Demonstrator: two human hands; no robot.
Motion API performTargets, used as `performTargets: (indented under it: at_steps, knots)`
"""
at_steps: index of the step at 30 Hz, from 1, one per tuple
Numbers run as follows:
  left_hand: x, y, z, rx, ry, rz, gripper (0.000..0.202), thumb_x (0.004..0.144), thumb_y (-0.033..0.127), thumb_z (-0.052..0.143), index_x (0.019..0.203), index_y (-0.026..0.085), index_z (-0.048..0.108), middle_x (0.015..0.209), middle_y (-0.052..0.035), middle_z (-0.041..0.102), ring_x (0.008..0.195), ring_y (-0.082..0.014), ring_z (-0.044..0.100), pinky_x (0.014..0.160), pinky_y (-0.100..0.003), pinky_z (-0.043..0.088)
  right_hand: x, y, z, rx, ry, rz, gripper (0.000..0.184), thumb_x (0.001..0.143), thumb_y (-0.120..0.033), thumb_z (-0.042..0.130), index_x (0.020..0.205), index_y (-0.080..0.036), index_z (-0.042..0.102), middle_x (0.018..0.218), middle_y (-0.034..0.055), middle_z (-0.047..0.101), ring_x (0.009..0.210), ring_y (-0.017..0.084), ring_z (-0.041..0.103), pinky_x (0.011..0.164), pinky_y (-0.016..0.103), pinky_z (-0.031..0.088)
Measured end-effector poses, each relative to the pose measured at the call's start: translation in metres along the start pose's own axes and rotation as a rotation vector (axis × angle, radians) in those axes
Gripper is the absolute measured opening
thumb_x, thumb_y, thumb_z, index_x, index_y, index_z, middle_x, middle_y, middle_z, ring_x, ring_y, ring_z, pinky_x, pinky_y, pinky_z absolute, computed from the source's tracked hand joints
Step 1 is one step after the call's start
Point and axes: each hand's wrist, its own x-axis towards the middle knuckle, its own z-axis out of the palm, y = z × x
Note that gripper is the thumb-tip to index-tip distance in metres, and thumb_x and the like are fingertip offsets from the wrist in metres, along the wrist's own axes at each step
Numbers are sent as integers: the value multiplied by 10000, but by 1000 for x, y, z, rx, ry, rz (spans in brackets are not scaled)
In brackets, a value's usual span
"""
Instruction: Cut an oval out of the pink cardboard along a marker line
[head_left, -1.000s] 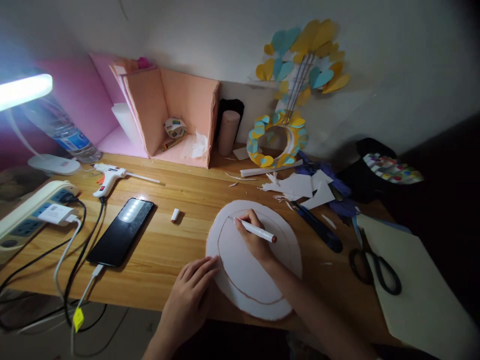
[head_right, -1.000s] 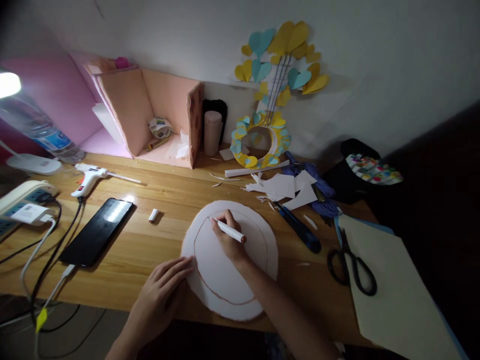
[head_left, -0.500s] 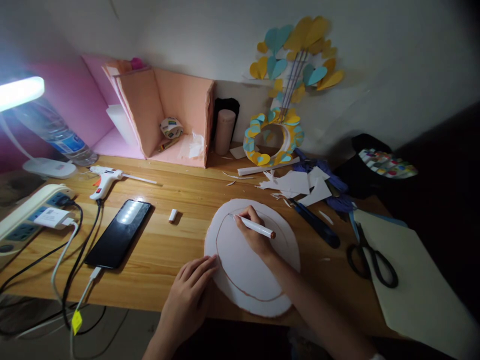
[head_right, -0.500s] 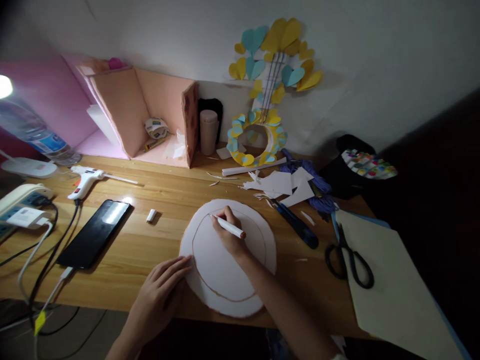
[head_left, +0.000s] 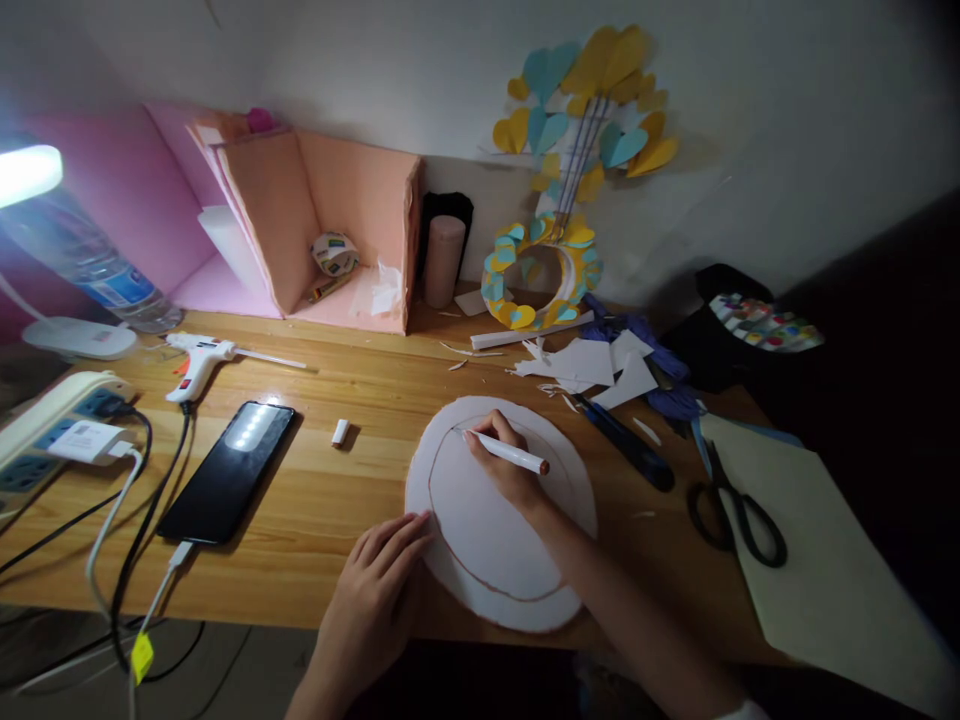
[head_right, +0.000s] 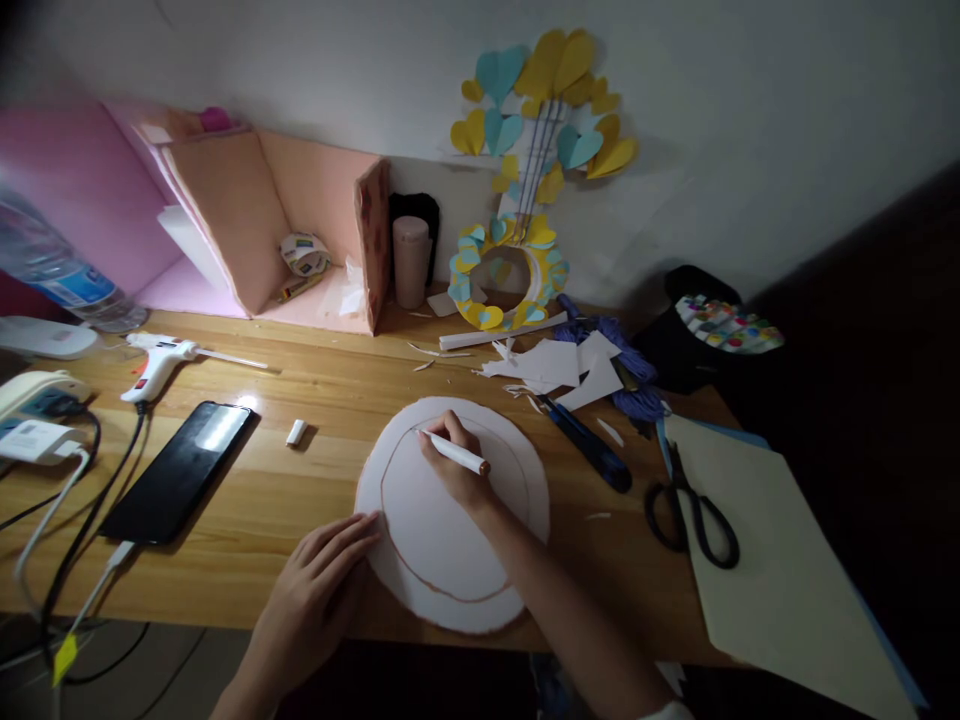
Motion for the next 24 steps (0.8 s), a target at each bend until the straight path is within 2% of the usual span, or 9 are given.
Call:
performTargets:
  at_steps: [9, 16, 20, 24]
  knots:
    - [-2, 0, -1, -6, 7, -9, 396, 872, 80, 462, 1242, 215, 504, 1310, -46, 572, 1219, -222, 472, 970, -413, 453, 4, 7, -5, 8, 121, 62, 182, 815, -373, 570, 752, -231, 476, 732, -7, 608, 652, 152, 562, 593, 255, 436]
    - [1, 0, 0, -3, -11, -14, 417, 864, 66, 460, 1251, 218, 499, 1317, -44, 564, 1234, -224, 454, 984, -425, 436, 6, 10, -10, 61, 249, 84, 213, 804, -396, 591, 742, -228, 476, 660, -26, 561, 605, 143, 539, 560, 254, 428]
    - [-2, -3, 3, -6, -16, -2, 429, 859, 65, 458, 1258, 218, 493, 1315, -50, 565, 1233, -228, 457, 981, -434, 437, 16, 13, -28, 129, 434, 83, 231, 828, -424, 564, 773, -225, 461, 670, -35, 544, 636, 130, 546, 585, 247, 433]
    - [-1, -1, -1, -1, 10, 3, 412, 855, 68, 456, 1233, 221, 515, 1304, -74, 566, 1200, -239, 487, 962, -449, 448, 28, 10, -62, 253, 599, 75, 239, 826, -426, 561, 768, -225, 445, 617, -60, 519, 532, 92, 495, 479, 201, 373]
